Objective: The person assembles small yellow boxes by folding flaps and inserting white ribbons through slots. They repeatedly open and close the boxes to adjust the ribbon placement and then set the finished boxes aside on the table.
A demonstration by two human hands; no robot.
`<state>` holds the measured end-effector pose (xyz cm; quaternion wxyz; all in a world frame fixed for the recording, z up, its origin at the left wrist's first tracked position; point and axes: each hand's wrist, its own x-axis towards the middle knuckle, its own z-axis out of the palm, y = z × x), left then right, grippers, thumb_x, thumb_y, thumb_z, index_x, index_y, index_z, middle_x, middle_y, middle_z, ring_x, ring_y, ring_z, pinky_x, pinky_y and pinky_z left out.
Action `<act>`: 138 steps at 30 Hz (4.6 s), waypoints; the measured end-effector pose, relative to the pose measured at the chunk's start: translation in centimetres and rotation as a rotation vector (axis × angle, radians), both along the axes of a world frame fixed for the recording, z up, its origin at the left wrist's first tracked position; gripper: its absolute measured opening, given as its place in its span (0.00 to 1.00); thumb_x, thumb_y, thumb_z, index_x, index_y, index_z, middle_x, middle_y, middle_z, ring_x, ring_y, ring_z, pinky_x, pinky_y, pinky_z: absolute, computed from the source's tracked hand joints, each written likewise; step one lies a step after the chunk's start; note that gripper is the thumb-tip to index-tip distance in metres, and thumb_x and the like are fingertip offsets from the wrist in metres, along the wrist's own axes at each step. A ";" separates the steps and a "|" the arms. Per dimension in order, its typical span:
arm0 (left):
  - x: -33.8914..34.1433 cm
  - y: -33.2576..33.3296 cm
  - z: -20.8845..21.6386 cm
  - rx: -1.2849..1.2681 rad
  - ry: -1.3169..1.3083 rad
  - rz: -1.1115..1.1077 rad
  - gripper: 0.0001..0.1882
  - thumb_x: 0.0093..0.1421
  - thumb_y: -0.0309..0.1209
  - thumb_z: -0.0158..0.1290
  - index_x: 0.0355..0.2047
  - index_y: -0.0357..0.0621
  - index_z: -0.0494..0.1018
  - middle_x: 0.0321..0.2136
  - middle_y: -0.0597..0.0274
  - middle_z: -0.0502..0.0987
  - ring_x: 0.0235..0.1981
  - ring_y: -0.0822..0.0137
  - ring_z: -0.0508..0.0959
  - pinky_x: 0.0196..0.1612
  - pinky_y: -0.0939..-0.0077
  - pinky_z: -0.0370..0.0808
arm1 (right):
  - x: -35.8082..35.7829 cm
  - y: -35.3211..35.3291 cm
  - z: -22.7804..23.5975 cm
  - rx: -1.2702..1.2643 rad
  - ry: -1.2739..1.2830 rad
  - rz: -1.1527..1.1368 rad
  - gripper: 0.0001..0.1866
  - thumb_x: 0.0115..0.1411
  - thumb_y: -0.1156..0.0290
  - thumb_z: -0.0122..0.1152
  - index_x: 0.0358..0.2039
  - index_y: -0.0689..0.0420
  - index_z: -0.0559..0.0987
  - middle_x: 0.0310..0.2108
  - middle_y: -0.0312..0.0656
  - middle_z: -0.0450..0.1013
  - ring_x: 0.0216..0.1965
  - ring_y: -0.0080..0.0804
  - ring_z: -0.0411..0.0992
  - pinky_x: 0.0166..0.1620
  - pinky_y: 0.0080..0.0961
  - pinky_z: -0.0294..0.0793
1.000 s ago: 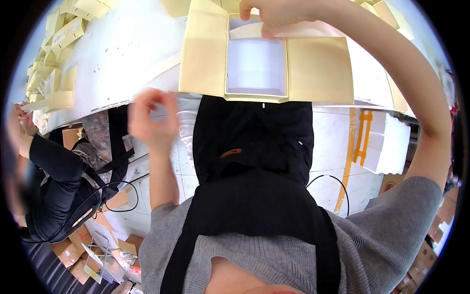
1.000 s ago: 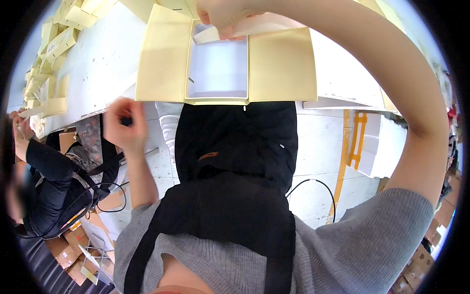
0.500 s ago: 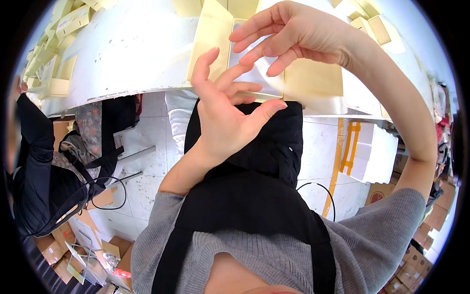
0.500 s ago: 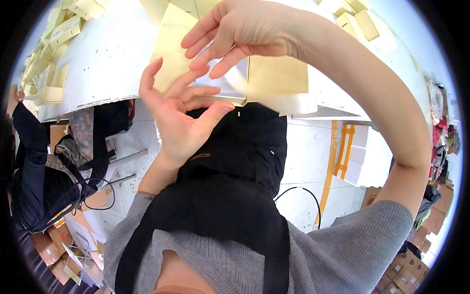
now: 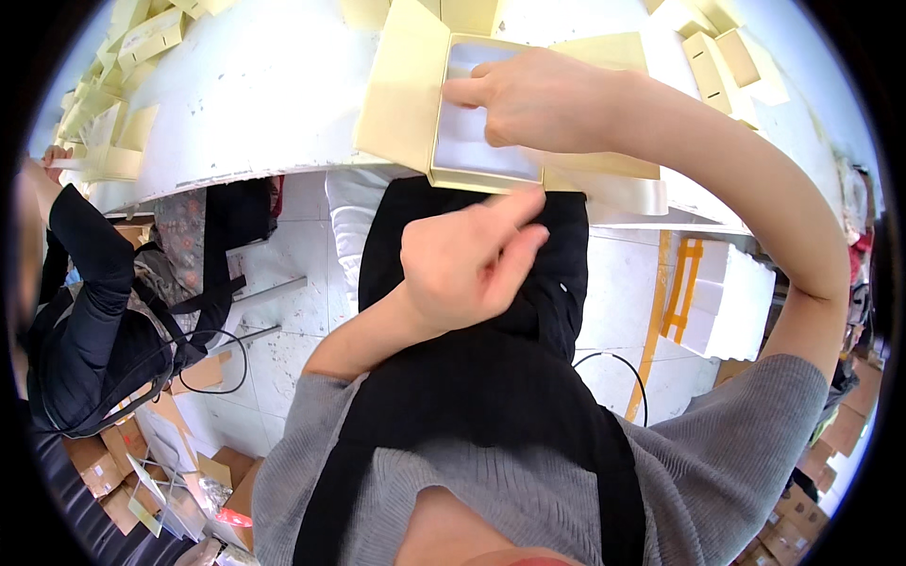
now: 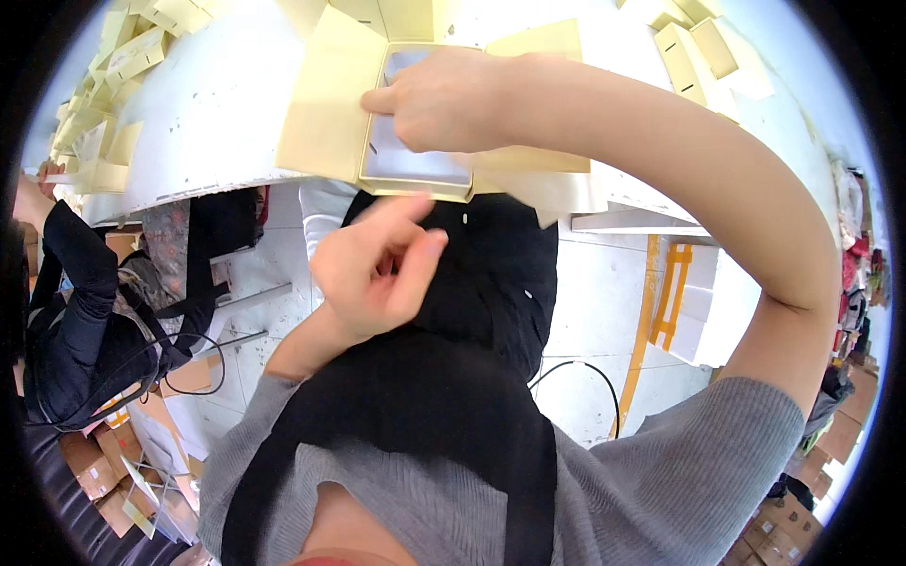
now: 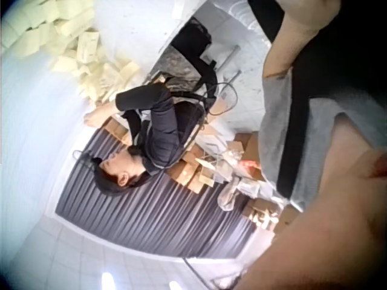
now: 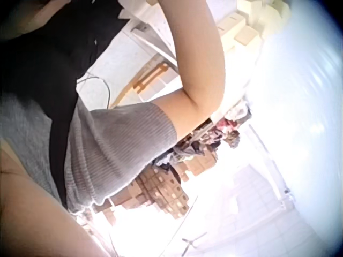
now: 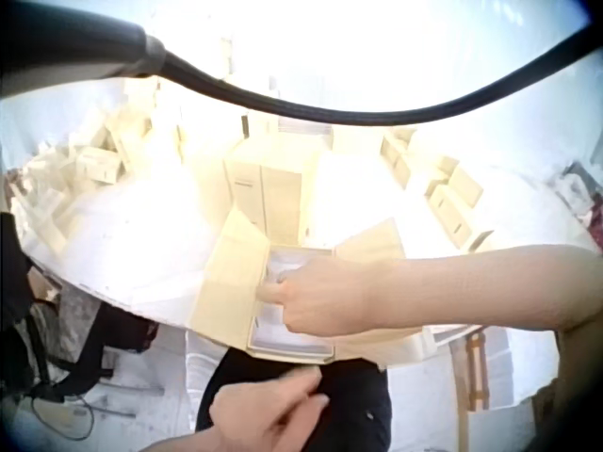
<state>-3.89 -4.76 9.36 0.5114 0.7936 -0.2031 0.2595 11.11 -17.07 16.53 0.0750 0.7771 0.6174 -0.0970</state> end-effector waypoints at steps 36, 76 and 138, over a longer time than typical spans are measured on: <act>-2.2 6.6 1.7 0.265 0.369 0.338 0.26 0.45 0.43 0.70 0.38 0.42 0.74 0.30 0.61 0.79 0.28 0.68 0.80 0.31 0.78 0.74 | 4.2 -1.0 3.8 -0.079 0.413 -0.281 0.07 0.47 0.79 0.54 0.27 0.64 0.78 0.22 0.49 0.73 0.27 0.39 0.71 0.34 0.30 0.69; -3.9 11.5 0.5 0.326 0.379 0.162 0.04 0.52 0.23 0.63 0.28 0.39 0.79 0.22 0.61 0.77 0.21 0.68 0.76 0.24 0.78 0.71 | 4.6 -3.2 -0.1 0.269 -0.188 -0.069 0.16 0.45 0.87 0.58 0.36 0.58 0.79 0.40 0.46 0.74 0.44 0.43 0.71 0.46 0.33 0.71; 4.6 5.9 -5.9 -0.337 0.446 0.113 0.07 0.57 0.20 0.56 0.36 0.31 0.76 0.28 0.64 0.79 0.28 0.78 0.76 0.31 0.82 0.75 | -2.1 2.9 -6.1 0.452 0.443 -0.844 0.11 0.50 0.77 0.55 0.32 0.63 0.82 0.22 0.48 0.76 0.25 0.40 0.77 0.33 0.35 0.75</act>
